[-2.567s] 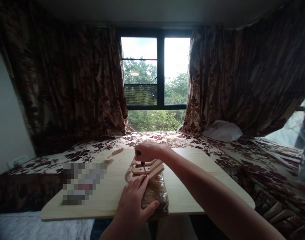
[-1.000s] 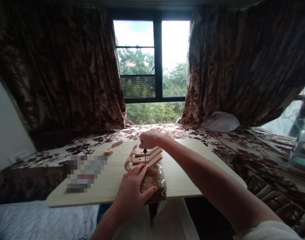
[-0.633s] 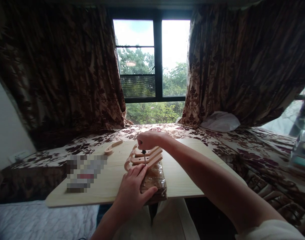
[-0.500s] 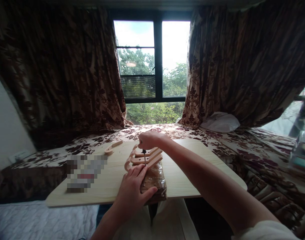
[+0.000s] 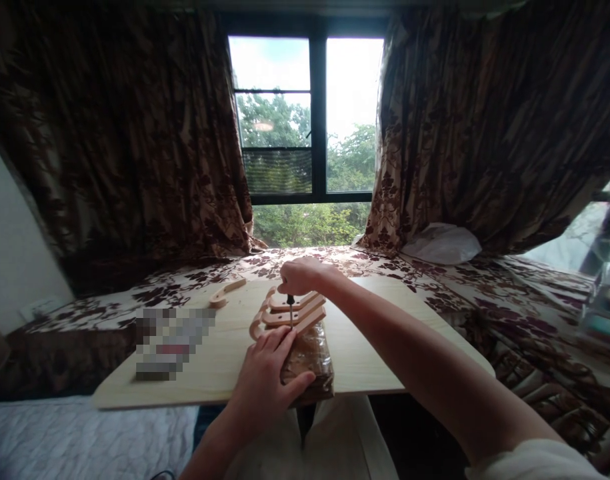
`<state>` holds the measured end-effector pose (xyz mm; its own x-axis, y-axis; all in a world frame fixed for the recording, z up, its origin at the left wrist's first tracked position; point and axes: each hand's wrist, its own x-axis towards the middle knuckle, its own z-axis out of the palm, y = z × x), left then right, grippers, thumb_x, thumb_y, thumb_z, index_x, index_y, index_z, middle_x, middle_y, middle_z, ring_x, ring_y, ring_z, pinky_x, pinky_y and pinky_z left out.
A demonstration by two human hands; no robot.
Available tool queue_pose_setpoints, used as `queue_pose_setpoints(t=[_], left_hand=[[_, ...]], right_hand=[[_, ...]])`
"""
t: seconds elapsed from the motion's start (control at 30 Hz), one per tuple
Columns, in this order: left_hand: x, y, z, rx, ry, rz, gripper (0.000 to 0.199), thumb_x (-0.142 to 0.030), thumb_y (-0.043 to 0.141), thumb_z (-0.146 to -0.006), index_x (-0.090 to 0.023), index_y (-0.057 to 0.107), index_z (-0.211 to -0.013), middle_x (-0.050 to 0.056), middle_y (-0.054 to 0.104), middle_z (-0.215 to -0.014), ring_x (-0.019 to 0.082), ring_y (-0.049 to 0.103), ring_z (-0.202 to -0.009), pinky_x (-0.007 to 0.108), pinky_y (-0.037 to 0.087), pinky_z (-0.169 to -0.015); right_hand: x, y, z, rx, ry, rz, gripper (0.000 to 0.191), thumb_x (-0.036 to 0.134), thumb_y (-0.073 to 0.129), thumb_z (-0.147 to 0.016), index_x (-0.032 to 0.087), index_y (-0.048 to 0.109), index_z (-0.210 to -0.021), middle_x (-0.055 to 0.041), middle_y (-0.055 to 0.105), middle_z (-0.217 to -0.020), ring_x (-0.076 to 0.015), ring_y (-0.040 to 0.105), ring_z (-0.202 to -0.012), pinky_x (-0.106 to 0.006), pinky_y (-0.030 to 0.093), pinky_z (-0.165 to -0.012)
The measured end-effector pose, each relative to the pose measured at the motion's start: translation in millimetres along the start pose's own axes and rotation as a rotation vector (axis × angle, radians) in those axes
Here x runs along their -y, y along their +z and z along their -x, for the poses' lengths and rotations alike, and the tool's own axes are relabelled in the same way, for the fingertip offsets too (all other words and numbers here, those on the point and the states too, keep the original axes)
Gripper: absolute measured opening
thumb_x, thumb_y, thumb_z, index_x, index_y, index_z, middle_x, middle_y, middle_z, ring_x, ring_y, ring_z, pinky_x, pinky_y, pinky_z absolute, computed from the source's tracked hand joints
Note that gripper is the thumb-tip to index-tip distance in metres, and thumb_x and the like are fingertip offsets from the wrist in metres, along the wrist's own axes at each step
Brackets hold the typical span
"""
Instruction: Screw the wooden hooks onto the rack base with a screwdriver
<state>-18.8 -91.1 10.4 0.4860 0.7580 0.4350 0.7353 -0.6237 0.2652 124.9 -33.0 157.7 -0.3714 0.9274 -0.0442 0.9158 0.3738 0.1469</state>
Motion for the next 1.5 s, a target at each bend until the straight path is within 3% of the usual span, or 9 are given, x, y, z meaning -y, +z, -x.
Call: queue_pose_setpoints(t=[0.23,0.5,0.73,0.93,1.17,1.5], left_hand=[[0.6,2.0,0.8,-0.009,0.005,0.002,0.068,-0.048,0.062,-0.074,-0.014,0.047,-0.131,0.012,0.047,-0.135,0.029,0.038,-0.125,0.043,0.029,-0.105],[-0.8,2.4,1.7,-0.012,-0.005,0.004,0.066,-0.045,0.062,-0.074,-0.014,0.046,-0.131,0.012,0.047,-0.134,0.029,0.038,-0.125,0.044,0.030,-0.104],[0.1,2.4,2.0,0.005,-0.004,-0.002,0.067,-0.046,0.061,-0.075,-0.012,0.046,-0.131,0.013,0.045,-0.136,0.029,0.036,-0.126,0.045,0.028,-0.105],[-0.3,1.3,0.6,0.011,0.000,0.003,0.068,-0.046,0.062,-0.075,-0.013,0.046,-0.131,0.012,0.046,-0.136,0.029,0.037,-0.125,0.045,0.029,-0.105],[0.1,1.6,1.6,-0.006,0.013,0.006,0.066,-0.046,0.061,-0.076,-0.013,0.046,-0.131,0.011,0.046,-0.136,0.029,0.037,-0.125,0.044,0.030,-0.105],[1.2,0.9,1.1,0.002,0.012,0.010,0.067,-0.045,0.061,-0.075,-0.013,0.046,-0.131,0.011,0.046,-0.136,0.028,0.036,-0.126,0.043,0.029,-0.105]], right_hand=[[-1.7,-7.8,5.3,0.051,-0.097,-0.045,0.025,0.033,0.054,-0.091,0.016,0.059,-0.108,-0.0061,0.061,-0.106,-0.0181,0.061,-0.088,-0.037,0.051,-0.075],[-9.2,0.6,0.2,0.044,0.002,-0.024,0.028,0.035,0.053,-0.091,0.016,0.058,-0.111,-0.0069,0.060,-0.108,-0.0188,0.060,-0.089,-0.038,0.051,-0.075],[-2.5,-7.3,0.3,0.012,-0.062,-0.024,0.027,0.034,0.054,-0.091,0.016,0.058,-0.111,-0.0067,0.061,-0.108,-0.0185,0.060,-0.089,-0.038,0.051,-0.076],[6.6,2.3,-6.3,-0.046,0.001,0.010,0.028,0.034,0.053,-0.091,0.016,0.057,-0.113,-0.0075,0.060,-0.110,-0.0191,0.060,-0.091,-0.039,0.051,-0.077],[15.7,-6.4,5.6,-0.036,-0.010,0.027,0.028,0.035,0.053,-0.091,0.015,0.058,-0.110,-0.0070,0.061,-0.107,-0.0181,0.061,-0.088,-0.038,0.051,-0.075],[12.8,-2.2,-1.8,-0.042,0.040,-0.007,0.028,0.035,0.053,-0.091,0.015,0.058,-0.111,-0.0072,0.061,-0.107,-0.0183,0.061,-0.088,-0.038,0.051,-0.075]])
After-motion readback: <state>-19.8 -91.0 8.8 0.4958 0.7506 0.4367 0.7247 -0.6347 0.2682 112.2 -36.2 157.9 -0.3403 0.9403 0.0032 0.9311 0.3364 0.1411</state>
